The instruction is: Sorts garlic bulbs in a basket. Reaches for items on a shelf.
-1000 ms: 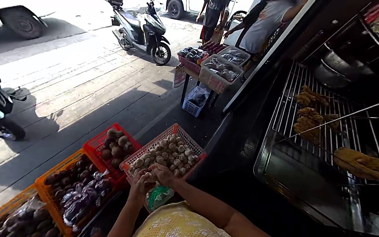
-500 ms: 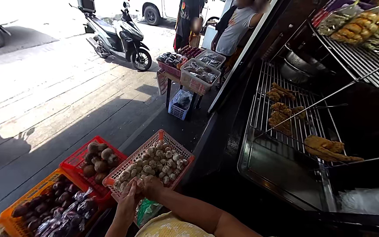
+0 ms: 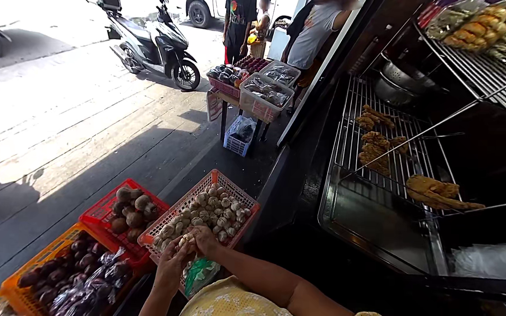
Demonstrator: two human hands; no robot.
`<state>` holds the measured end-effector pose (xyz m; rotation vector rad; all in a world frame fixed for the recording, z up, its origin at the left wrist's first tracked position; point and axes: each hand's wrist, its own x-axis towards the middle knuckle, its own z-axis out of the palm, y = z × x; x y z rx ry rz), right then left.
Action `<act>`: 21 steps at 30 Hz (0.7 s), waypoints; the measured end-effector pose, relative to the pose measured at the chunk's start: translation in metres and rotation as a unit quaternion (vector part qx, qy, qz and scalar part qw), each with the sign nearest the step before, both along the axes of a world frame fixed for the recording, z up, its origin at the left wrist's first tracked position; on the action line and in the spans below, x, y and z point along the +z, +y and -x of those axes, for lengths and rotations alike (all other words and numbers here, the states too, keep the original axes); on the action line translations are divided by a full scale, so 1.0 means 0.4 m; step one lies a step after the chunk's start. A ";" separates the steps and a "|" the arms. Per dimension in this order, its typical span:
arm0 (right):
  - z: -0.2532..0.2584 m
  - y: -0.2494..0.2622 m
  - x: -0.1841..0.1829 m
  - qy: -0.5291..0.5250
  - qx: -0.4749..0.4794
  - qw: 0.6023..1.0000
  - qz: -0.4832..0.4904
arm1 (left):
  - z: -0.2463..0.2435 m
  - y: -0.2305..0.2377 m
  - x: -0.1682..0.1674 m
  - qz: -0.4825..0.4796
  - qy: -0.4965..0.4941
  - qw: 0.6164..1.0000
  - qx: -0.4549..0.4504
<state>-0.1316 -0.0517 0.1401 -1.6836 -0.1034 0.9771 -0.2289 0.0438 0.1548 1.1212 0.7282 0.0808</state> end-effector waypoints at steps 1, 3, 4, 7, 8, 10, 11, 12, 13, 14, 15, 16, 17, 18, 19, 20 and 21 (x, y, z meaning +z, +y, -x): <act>-0.002 0.002 0.001 0.017 -0.013 1.000 -0.008 | -0.001 0.002 -0.001 0.009 -0.009 1.000 0.005; -0.005 0.008 0.005 0.014 -0.008 1.000 -0.013 | 0.002 0.007 -0.004 0.031 -0.012 0.999 0.016; -0.007 0.012 0.007 0.001 0.003 1.000 -0.012 | 0.003 0.009 -0.006 0.041 -0.010 0.999 0.024; -0.009 0.018 -0.002 -0.035 0.025 0.999 -0.011 | 0.007 0.009 -0.010 0.050 0.001 0.998 0.038; -0.005 0.020 -0.002 -0.051 0.028 0.998 -0.002 | 0.007 0.007 -0.008 0.045 0.005 0.998 0.041; 0.005 0.020 0.006 -0.091 0.040 0.995 0.016 | 0.007 0.004 -0.005 0.034 0.006 0.998 0.047; 0.011 0.021 0.013 -0.116 0.054 0.991 0.024 | 0.008 0.005 -0.008 0.031 0.006 0.998 0.055; 0.019 0.023 0.020 -0.146 0.078 0.986 0.036 | 0.009 0.007 -0.011 0.028 0.006 0.997 0.065; 0.026 0.024 0.025 -0.177 0.107 0.977 0.053 | 0.010 0.008 -0.015 0.025 0.008 0.997 0.077; 0.031 0.025 0.028 -0.196 0.138 0.968 0.071 | 0.010 0.010 -0.019 0.022 0.010 0.996 0.091; 0.034 0.026 0.026 -0.208 0.162 0.961 0.087 | 0.009 0.012 -0.022 0.020 0.011 0.995 0.102; 0.036 0.026 0.022 -0.210 0.176 0.957 0.097 | 0.010 0.015 -0.024 0.018 0.011 0.994 0.108; 0.037 0.028 0.019 -0.208 0.184 0.955 0.100 | 0.014 0.020 -0.024 0.017 0.011 0.994 0.104; 0.037 0.028 0.014 -0.212 0.185 0.954 0.103 | 0.018 0.024 -0.023 0.023 0.010 0.996 0.091; 0.035 0.026 0.008 -0.225 0.181 0.952 0.103 | 0.021 0.025 -0.022 0.035 0.008 0.997 0.070; 0.033 0.022 0.003 -0.239 0.177 0.949 0.102 | 0.022 0.026 -0.018 0.051 0.003 0.998 0.046; 0.032 0.018 0.004 -0.246 0.175 0.948 0.098 | 0.023 0.026 -0.012 0.068 -0.003 0.997 0.025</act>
